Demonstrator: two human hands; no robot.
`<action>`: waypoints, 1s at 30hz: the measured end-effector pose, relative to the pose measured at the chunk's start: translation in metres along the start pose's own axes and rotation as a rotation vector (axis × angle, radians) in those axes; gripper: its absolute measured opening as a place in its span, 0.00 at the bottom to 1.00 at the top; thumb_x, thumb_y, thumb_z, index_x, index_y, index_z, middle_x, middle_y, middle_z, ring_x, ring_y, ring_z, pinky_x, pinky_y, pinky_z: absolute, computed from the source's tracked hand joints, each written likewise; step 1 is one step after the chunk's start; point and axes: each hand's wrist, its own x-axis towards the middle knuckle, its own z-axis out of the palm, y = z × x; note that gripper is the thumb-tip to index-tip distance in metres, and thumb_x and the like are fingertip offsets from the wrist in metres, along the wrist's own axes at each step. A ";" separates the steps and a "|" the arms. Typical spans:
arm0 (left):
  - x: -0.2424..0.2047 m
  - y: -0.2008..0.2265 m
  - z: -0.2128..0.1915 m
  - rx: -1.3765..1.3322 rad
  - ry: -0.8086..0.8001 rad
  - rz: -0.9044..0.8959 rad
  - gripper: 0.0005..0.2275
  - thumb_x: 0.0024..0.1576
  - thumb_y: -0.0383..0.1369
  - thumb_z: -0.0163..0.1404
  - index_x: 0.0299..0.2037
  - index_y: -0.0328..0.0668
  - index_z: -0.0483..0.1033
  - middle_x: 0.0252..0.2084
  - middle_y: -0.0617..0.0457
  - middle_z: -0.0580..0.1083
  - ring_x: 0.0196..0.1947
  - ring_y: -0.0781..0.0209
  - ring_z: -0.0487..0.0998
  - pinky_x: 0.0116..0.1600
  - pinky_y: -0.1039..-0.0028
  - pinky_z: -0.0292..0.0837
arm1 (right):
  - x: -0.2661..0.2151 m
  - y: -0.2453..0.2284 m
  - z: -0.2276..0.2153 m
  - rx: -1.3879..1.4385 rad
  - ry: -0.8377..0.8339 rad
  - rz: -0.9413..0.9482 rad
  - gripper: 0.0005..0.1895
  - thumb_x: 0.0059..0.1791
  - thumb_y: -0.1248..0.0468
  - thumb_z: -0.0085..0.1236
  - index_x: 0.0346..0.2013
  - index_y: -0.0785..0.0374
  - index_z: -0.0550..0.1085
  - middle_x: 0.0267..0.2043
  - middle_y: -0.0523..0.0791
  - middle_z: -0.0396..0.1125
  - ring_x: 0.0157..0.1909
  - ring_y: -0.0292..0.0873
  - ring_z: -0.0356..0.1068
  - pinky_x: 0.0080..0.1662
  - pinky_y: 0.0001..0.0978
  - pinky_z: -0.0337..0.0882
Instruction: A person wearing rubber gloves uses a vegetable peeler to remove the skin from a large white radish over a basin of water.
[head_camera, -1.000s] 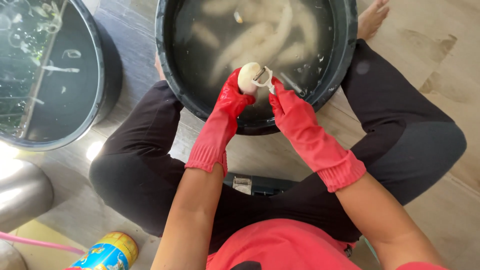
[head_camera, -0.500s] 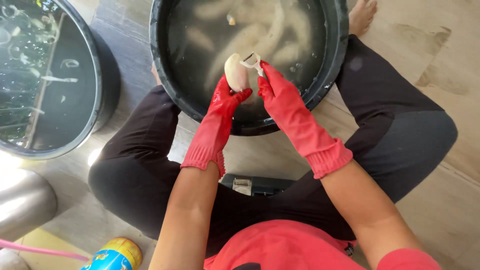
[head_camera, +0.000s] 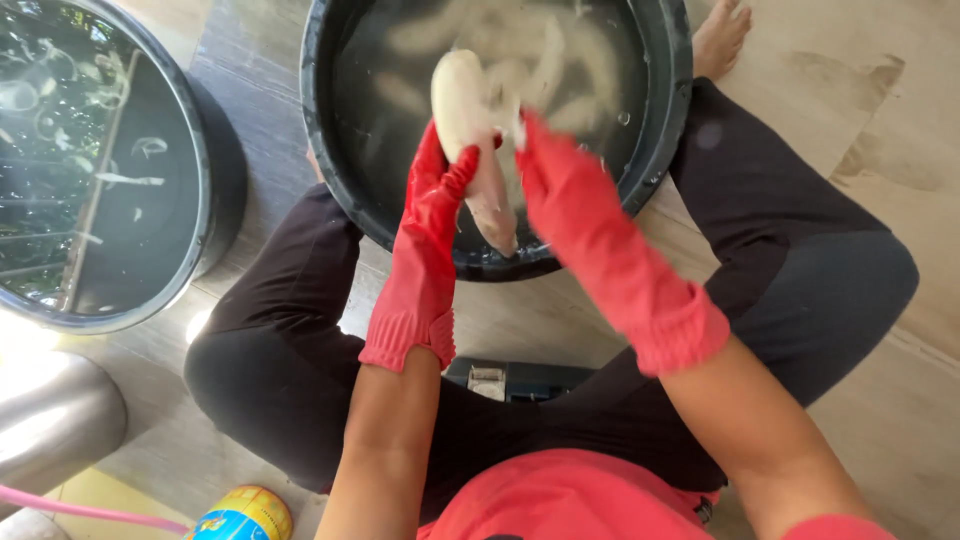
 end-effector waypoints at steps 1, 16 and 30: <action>0.001 0.006 0.002 -0.097 0.055 0.020 0.37 0.53 0.41 0.63 0.70 0.35 0.59 0.59 0.33 0.75 0.56 0.40 0.81 0.61 0.58 0.80 | -0.005 0.012 0.008 -0.196 -0.091 0.010 0.27 0.59 0.55 0.35 0.73 0.55 0.60 0.51 0.51 0.68 0.48 0.52 0.69 0.49 0.43 0.70; 0.015 0.020 -0.012 -0.322 0.115 0.252 0.31 0.58 0.45 0.60 0.66 0.35 0.66 0.49 0.36 0.78 0.51 0.43 0.81 0.62 0.56 0.77 | -0.017 0.044 0.021 -0.426 -0.124 -0.215 0.26 0.59 0.56 0.39 0.73 0.51 0.59 0.46 0.54 0.69 0.44 0.61 0.71 0.46 0.51 0.71; 0.002 0.109 0.019 -0.174 0.642 0.318 0.35 0.43 0.51 0.60 0.51 0.25 0.73 0.30 0.37 0.80 0.32 0.43 0.85 0.41 0.60 0.82 | -0.032 0.090 0.036 -0.780 -0.266 -0.107 0.29 0.57 0.49 0.38 0.75 0.41 0.56 0.37 0.48 0.66 0.35 0.60 0.69 0.35 0.59 0.69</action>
